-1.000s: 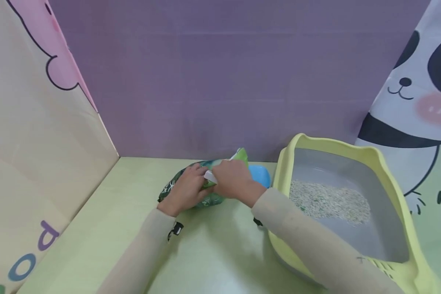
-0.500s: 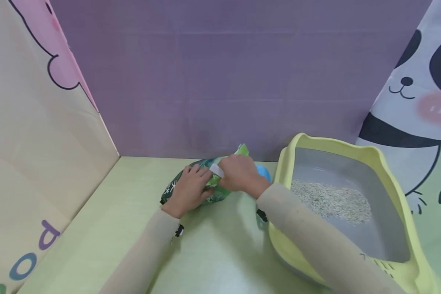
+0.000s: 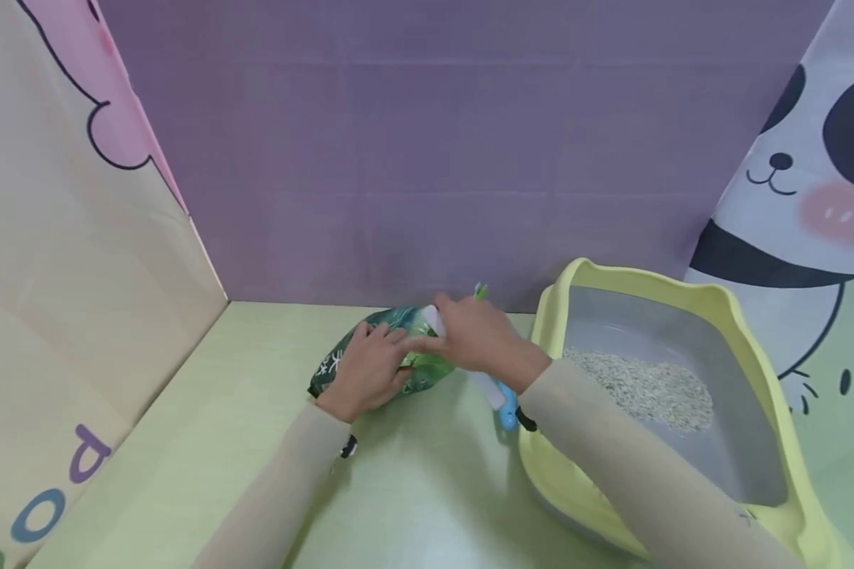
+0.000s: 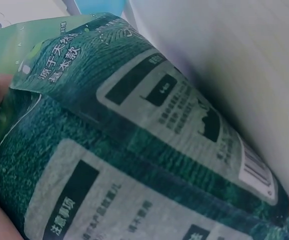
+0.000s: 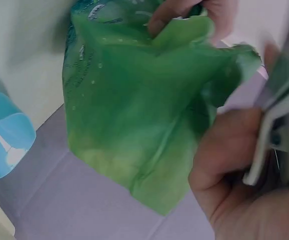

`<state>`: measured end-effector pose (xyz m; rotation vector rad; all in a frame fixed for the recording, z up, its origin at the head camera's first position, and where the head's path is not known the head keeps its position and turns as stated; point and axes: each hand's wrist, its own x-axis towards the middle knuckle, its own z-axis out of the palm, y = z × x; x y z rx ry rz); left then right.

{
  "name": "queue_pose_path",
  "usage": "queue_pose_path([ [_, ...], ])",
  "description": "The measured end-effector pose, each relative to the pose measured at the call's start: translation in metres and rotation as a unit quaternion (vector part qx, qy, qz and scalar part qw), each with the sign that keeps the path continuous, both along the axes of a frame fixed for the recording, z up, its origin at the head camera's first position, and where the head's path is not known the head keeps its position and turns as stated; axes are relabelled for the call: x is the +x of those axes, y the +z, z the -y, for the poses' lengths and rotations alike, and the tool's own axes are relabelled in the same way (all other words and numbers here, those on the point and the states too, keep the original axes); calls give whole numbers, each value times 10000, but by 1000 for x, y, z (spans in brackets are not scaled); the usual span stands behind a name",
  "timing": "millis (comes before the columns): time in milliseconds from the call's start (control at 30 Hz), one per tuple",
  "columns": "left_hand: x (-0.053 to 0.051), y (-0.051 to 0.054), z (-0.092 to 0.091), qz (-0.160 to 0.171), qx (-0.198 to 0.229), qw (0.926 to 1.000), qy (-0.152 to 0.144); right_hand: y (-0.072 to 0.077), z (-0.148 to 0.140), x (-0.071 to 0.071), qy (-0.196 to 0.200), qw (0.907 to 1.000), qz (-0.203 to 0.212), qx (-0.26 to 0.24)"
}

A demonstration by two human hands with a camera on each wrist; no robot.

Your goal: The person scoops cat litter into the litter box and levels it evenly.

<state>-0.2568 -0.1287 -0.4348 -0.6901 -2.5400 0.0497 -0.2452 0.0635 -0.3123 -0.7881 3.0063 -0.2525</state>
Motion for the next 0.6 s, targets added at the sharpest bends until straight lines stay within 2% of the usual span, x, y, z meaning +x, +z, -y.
queue_pose_path([
  [133, -2, 0, -2, -29, 43, 10000, -31, 11, -12, 5, -516, 9967, -142, -603],
  [233, -3, 0, -3, 27, 91, 9999, -41, 18, -22, 8, -475, 9946, -50, -923],
  [267, -3, 1, -3, 57, 103, 9999, -41, 19, -26, 9, -353, 9950, 88, -932],
  [333, -3, 1, -3, 75, 106, 9999, -33, 21, -31, 11, -76, 9912, 817, -1040],
  [400, -2, 1, -2, 88, 122, 9999, -29, 21, -35, 14, 114, 9794, 1643, -1167],
  [467, -2, 1, -2, 74, 127, 9999, -5, 17, -37, 16, 269, 9669, 2194, -1272],
  [500, -2, 1, -1, 79, 136, 9999, 7, 16, -38, 18, 288, 9633, 2320, -1322],
  [600, -1, 0, 0, 124, 158, 9998, 15, 10, -37, 22, 318, 9714, 1967, -1289],
])
